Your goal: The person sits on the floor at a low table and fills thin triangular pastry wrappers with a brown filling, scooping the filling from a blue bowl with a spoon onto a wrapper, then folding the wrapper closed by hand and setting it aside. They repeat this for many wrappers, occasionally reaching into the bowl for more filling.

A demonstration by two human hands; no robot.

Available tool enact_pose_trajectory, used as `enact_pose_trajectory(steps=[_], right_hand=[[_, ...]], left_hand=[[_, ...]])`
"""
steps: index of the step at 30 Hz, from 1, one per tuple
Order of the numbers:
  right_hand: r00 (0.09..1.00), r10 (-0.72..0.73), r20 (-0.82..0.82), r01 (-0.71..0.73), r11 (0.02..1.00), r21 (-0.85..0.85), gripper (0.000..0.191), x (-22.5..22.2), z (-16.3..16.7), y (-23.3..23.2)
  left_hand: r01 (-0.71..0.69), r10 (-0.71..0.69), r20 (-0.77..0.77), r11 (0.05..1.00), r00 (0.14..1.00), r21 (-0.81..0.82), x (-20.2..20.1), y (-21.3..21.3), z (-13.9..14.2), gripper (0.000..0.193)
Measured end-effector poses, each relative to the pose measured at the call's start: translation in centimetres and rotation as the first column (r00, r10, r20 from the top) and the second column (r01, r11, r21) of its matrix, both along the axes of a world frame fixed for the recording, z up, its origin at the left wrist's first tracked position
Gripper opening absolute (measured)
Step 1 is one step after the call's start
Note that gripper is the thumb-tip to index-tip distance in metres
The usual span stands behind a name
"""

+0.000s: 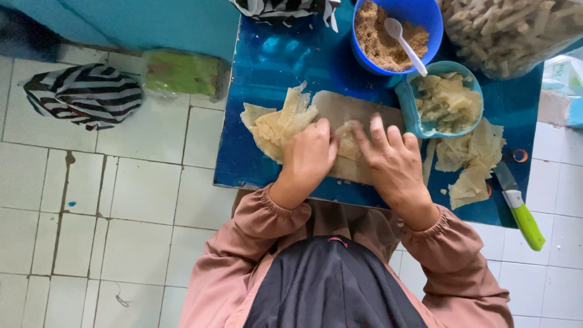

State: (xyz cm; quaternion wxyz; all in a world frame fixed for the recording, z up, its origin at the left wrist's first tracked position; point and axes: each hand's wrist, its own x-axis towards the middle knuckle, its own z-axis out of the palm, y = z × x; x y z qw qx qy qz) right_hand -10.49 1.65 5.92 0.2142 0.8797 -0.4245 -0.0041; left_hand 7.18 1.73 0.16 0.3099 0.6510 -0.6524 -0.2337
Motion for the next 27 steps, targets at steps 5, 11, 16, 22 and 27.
enact_pose_trajectory(steps=[5, 11, 16, 22, 27], right_hand=[[0.99, -0.006, 0.142, 0.008, 1.0, -0.011, 0.052, -0.2, 0.2, 0.0], [0.999, 0.034, 0.028, -0.033, 0.999, -0.043, 0.057, 1.1, -1.1, -0.1], [0.988, -0.059, -0.139, 0.038, 0.988, -0.151, 0.058, 0.6, -1.3, 0.3], [0.978, -0.194, 0.071, 0.203, 0.964, -0.169, 0.047, -1.9, -1.5, 0.7], [0.918, -0.356, 0.174, 0.384, 0.909, -0.161, 0.044, -3.6, -1.7, 0.9]], left_hand=[[0.004, -0.004, -0.018, 1.0, 1.0, -0.012, 0.1, 0.0, -0.2, 0.018], [0.024, -0.024, 0.017, 1.0, 1.0, -0.001, 0.1, -0.2, -0.5, 0.021], [0.02, -0.02, 0.013, 0.999, 1.0, -0.033, 0.1, -0.2, -0.7, 0.021], [0.018, -0.017, 0.027, 0.999, 1.0, -0.042, -0.1, -0.3, -0.8, 0.021], [0.016, -0.013, 0.038, 0.997, 0.999, -0.078, -0.3, 0.1, -0.7, 0.018]])
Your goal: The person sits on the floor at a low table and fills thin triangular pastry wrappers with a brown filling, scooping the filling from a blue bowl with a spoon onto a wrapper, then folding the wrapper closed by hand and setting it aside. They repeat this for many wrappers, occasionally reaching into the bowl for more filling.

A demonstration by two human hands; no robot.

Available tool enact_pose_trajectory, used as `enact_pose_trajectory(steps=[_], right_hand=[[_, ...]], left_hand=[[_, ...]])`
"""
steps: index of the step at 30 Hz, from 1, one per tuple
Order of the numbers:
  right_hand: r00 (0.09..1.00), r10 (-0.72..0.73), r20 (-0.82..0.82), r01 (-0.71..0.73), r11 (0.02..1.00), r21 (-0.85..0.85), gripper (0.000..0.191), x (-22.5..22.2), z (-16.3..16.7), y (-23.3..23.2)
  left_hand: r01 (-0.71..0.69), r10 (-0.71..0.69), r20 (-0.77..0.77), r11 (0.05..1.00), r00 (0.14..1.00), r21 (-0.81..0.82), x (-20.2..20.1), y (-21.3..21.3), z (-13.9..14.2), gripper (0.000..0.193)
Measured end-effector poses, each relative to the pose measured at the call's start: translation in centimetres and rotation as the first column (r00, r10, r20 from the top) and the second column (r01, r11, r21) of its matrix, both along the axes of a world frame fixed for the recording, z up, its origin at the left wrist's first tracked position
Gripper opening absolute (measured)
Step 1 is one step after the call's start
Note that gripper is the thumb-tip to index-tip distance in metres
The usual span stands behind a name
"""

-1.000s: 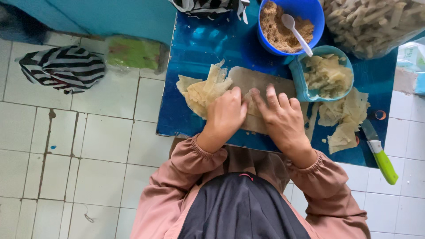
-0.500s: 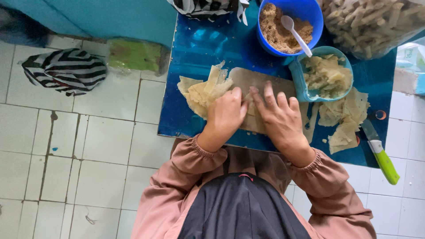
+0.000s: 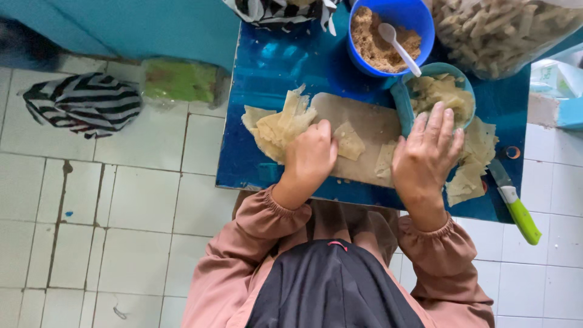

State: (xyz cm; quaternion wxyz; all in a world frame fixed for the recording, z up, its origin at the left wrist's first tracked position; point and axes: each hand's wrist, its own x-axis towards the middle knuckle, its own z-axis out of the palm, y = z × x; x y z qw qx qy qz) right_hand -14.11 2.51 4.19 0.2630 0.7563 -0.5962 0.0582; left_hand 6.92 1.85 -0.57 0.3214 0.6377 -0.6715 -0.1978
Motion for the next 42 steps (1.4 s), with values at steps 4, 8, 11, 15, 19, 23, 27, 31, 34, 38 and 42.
enact_pose_trajectory(steps=[4, 8, 11, 15, 19, 23, 27, 31, 34, 38, 42], right_hand=[[0.981, 0.079, 0.18, -0.078, 0.997, -0.015, 0.025, 0.1, 1.4, 0.5], [0.866, 0.251, 0.432, -0.227, 0.968, -0.106, 0.038, 1.3, 3.1, -0.8], [0.741, 0.032, 0.67, -0.114, 0.99, 0.08, 0.042, 2.2, 3.5, -4.5], [0.715, 0.083, 0.694, -0.185, 0.98, 0.073, 0.03, 1.9, 3.4, -10.8], [0.391, 0.09, 0.916, -0.323, 0.945, 0.045, 0.01, 2.3, 2.8, -14.7], [0.227, 0.044, 0.973, -0.35, 0.936, 0.04, 0.018, 3.4, 2.1, -16.5], [0.057, 0.063, 0.996, -0.389, 0.921, -0.036, 0.024, 3.0, 1.0, -16.3], [-0.022, 0.054, 0.998, -0.306, 0.95, -0.058, 0.027, 1.1, 0.5, -15.8], [-0.044, 0.069, 0.997, -0.264, 0.961, -0.079, 0.028, -0.3, 0.9, -15.1], [-0.146, 0.043, 0.988, -0.235, 0.969, -0.076, 0.031, -1.4, 2.1, -12.1], [-0.284, -0.022, 0.959, -0.266, 0.962, -0.057, 0.033, -2.2, 3.6, -6.4]], left_hand=[[0.007, -0.007, 0.004, 1.0, 1.0, 0.021, -0.1, 0.1, 0.1, 0.017], [0.034, -0.034, -0.027, 0.999, 0.999, 0.0, 0.1, -0.1, -0.1, 0.017], [0.045, -0.044, -0.023, 0.999, 0.999, 0.007, 0.2, 0.0, -0.2, 0.016], [0.062, -0.064, -0.063, 0.998, 0.996, -0.024, 0.5, 0.1, 0.0, 0.016], [0.089, -0.091, -0.093, 0.996, 0.991, -0.026, 0.9, 0.2, 0.3, 0.017], [0.101, -0.107, -0.127, 0.993, 0.986, -0.057, 1.2, 0.5, 0.7, 0.016], [0.113, -0.12, -0.143, 0.992, 0.982, -0.055, 1.5, 0.7, 0.9, 0.015], [0.083, -0.089, -0.094, 0.994, 0.992, -0.073, 1.1, 0.8, 0.9, 0.012], [0.067, -0.07, -0.039, 0.995, 0.997, -0.07, 0.8, 0.8, 1.0, 0.011], [0.04, -0.041, -0.006, 0.998, 0.999, -0.055, 0.8, 0.8, 1.2, 0.013], [0.014, -0.014, -0.016, 1.0, 1.0, -0.002, 1.4, 1.2, 1.5, 0.016]])
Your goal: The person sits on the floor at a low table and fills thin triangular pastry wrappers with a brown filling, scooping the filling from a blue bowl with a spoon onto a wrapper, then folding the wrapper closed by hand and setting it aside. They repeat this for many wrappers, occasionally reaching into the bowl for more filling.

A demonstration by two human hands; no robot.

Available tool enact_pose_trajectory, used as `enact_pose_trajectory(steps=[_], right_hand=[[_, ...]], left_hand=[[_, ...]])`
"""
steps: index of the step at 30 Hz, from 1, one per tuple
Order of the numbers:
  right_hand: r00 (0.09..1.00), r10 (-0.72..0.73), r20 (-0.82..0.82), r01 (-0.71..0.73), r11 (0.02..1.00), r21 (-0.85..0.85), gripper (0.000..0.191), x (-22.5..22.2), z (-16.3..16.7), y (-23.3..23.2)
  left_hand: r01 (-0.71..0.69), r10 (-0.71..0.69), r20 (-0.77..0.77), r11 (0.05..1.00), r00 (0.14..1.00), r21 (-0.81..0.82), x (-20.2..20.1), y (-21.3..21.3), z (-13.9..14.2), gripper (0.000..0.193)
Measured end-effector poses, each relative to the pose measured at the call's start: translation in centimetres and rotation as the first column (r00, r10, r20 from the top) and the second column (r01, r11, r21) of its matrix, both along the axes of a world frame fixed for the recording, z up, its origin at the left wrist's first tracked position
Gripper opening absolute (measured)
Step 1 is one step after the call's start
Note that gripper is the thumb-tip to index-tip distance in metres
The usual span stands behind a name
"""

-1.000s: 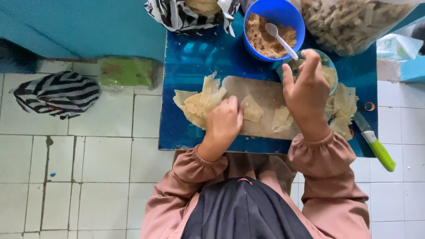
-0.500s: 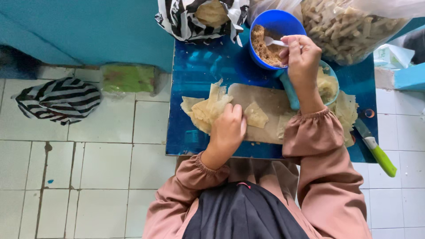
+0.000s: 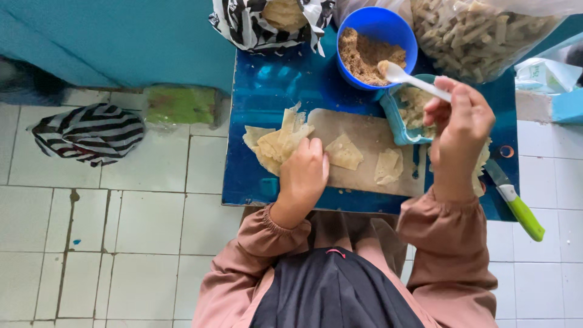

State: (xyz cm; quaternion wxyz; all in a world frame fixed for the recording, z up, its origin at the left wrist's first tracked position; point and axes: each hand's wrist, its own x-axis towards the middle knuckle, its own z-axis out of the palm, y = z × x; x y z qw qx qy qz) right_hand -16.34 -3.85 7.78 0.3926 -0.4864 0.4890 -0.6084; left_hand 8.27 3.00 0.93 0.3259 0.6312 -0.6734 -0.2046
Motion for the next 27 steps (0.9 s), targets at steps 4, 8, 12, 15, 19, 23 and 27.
enact_pose_trajectory(steps=[4, 8, 12, 15, 19, 23, 27], right_hand=[[0.994, 0.07, 0.086, -0.08, 0.989, 0.125, 0.035, 0.3, -0.1, 5.6], [0.986, 0.162, 0.035, -0.166, 0.965, 0.204, 0.037, 1.0, -2.0, 9.6], [0.951, 0.242, -0.191, -0.212, 0.964, 0.164, 0.036, 1.0, -3.3, 11.4], [0.9, 0.284, -0.331, -0.256, 0.959, 0.125, 0.033, 1.0, -3.5, 11.8], [0.781, 0.304, -0.545, -0.342, 0.939, 0.034, 0.027, 1.2, -3.1, 11.8], [0.633, 0.196, -0.749, -0.418, 0.901, -0.117, 0.023, 1.4, -2.2, 11.3], [0.583, 0.141, -0.8, -0.445, 0.879, -0.17, 0.022, 1.5, -1.5, 10.9]], left_hand=[[0.003, -0.004, -0.004, 1.0, 1.0, -0.021, 0.2, 0.1, 0.1, 0.015], [0.005, -0.009, -0.077, 0.998, 0.997, -0.056, -0.2, 0.3, 0.1, 0.011], [0.0, -0.018, -0.181, 0.995, 0.983, -0.103, -0.5, 0.2, 0.1, 0.006], [-0.002, -0.02, -0.244, 0.996, 0.969, -0.089, -0.6, 0.2, 0.3, 0.006], [0.001, -0.025, -0.287, 0.997, 0.958, -0.083, -0.7, 0.2, 0.6, 0.006], [0.024, -0.049, -0.372, 0.997, 0.927, -0.071, -0.8, 0.1, 0.8, 0.006], [0.055, -0.065, -0.407, 0.998, 0.911, -0.035, -1.0, 0.2, 0.9, 0.008]])
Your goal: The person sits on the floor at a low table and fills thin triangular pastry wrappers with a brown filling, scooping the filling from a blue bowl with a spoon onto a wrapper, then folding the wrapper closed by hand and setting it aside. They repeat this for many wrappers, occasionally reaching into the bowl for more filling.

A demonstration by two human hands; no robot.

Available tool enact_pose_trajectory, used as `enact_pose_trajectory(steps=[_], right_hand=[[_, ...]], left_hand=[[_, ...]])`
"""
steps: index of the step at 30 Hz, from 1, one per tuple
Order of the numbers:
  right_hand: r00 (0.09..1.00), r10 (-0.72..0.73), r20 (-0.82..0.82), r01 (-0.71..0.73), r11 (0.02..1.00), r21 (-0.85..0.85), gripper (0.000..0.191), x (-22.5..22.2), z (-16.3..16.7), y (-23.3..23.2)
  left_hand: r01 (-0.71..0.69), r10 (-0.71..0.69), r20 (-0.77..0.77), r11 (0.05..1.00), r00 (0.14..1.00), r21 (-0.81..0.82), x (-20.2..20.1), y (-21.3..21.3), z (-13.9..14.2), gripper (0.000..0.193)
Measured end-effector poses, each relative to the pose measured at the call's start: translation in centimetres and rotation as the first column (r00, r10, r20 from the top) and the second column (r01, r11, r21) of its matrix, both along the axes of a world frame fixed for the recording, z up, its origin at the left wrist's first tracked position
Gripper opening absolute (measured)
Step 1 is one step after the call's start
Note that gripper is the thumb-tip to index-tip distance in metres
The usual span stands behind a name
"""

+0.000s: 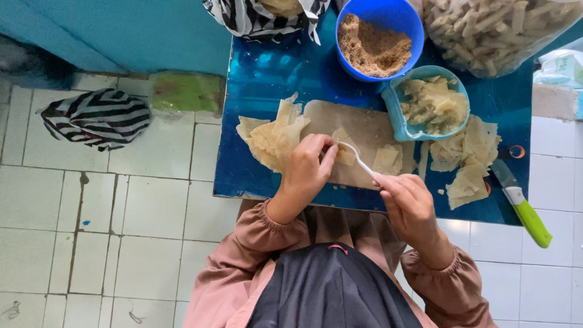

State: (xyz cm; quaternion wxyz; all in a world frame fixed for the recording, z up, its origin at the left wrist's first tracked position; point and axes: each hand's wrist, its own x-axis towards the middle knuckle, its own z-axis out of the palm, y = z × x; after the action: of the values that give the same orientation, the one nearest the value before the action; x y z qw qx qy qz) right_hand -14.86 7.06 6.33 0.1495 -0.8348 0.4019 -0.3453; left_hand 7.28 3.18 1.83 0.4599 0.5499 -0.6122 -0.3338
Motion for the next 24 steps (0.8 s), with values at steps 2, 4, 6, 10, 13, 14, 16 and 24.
enact_pose_trajectory(steps=[2, 4, 6, 10, 13, 14, 16, 24], right_hand=[[0.991, -0.057, 0.124, 0.048, 0.996, 0.072, 0.024, 0.1, 0.1, -0.1], [0.927, -0.182, 0.328, 0.111, 0.968, 0.223, 0.031, 0.2, 0.1, -0.5], [0.853, -0.223, 0.473, 0.146, 0.97, 0.195, 0.037, 0.3, 0.1, -2.1], [0.801, -0.287, 0.526, 0.279, 0.956, 0.096, 0.041, 0.9, 0.9, -8.9], [0.882, -0.415, 0.224, 0.441, 0.894, -0.08, 0.036, 2.2, 2.0, -13.9], [0.901, -0.431, 0.041, 0.425, 0.861, -0.278, 0.035, 2.7, 2.6, -14.8], [0.864, -0.482, -0.144, 0.373, 0.806, -0.46, 0.035, 3.3, 3.4, -14.7], [0.817, -0.294, -0.497, 0.354, 0.935, 0.028, 0.027, 5.2, -0.8, -5.6]], left_hand=[[-0.009, 0.01, 0.039, 1.0, 0.999, -0.028, 0.0, 0.2, 0.0, 0.009], [-0.003, 0.006, 0.067, 0.999, 0.998, -0.047, 0.0, 0.2, -0.1, 0.009], [0.013, -0.008, 0.089, 0.999, 0.996, -0.052, 0.2, 0.2, -0.3, 0.01], [0.01, -0.005, 0.169, 0.999, 0.986, -0.032, 0.1, 0.1, -0.8, 0.01], [0.005, 0.005, 0.213, 0.999, 0.977, -0.044, -0.2, 0.0, -1.0, 0.012], [0.001, 0.01, 0.224, 0.999, 0.974, -0.05, -0.3, 0.0, -1.0, 0.012], [-0.003, 0.018, 0.24, 0.998, 0.971, -0.063, -0.3, 0.0, -1.1, 0.013], [-0.028, 0.062, 0.301, 0.993, 0.952, -0.115, -0.5, 0.4, -1.7, 0.014]])
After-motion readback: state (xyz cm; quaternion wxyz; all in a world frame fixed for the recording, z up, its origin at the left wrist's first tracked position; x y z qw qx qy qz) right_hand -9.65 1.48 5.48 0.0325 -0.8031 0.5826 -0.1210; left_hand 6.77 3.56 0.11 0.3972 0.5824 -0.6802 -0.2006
